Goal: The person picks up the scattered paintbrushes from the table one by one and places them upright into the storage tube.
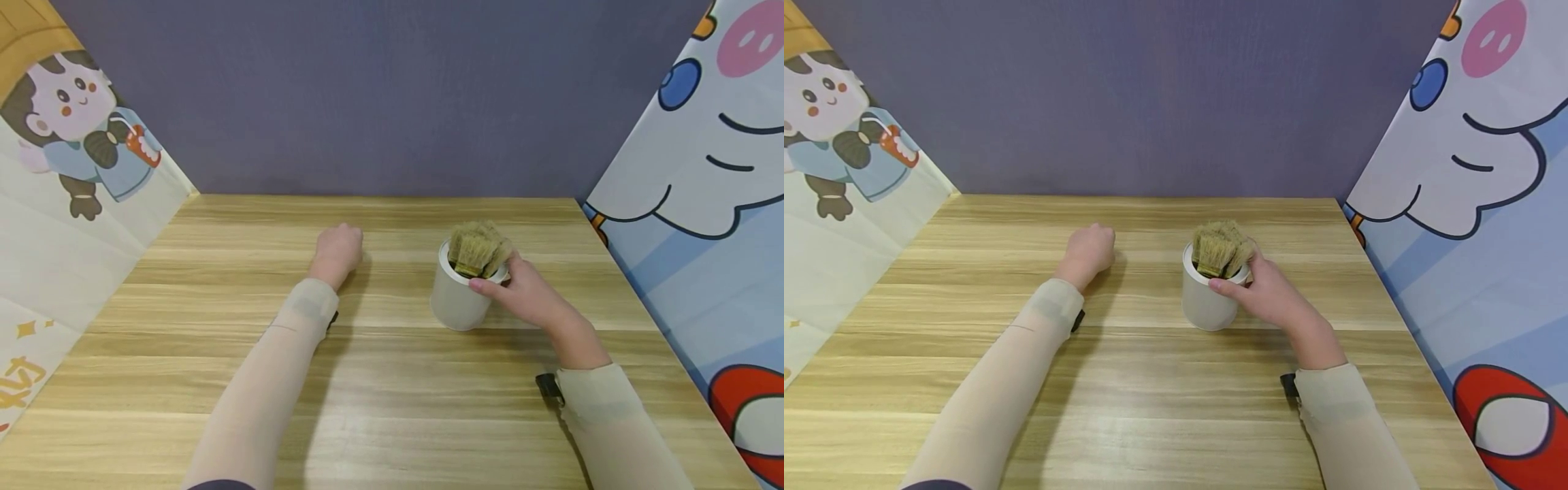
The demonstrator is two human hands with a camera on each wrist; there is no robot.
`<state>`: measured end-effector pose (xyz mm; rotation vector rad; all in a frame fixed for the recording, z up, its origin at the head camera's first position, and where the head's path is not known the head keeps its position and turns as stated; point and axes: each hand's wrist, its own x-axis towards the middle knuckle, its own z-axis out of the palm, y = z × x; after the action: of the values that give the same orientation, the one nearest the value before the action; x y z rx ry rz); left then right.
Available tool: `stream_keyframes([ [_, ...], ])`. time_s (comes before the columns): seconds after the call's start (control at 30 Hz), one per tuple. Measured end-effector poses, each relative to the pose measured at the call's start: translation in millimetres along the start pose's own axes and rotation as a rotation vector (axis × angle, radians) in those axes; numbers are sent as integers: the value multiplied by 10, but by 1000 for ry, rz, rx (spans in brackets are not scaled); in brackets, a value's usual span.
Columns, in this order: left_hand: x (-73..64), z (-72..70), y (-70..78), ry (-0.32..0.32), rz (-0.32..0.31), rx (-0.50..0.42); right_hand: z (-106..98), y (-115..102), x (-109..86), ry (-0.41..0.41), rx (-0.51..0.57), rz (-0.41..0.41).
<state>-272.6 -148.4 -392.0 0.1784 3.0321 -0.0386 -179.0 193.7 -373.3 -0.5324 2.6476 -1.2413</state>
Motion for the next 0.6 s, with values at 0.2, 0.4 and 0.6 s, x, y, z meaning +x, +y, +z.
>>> stream_keyframes([
  [0.2, -1, 10, -2, 8, 1, -1, -3, -1, -2, 0, -5, -3],
  [0.4, 5, 24, -1, 28, -2, -8, 2, -10, -4, -2, -8, -6],
  [0.6, 11, 37, -12, 21, 3, -3, 4, -3, -4, 0, 7, -8],
])
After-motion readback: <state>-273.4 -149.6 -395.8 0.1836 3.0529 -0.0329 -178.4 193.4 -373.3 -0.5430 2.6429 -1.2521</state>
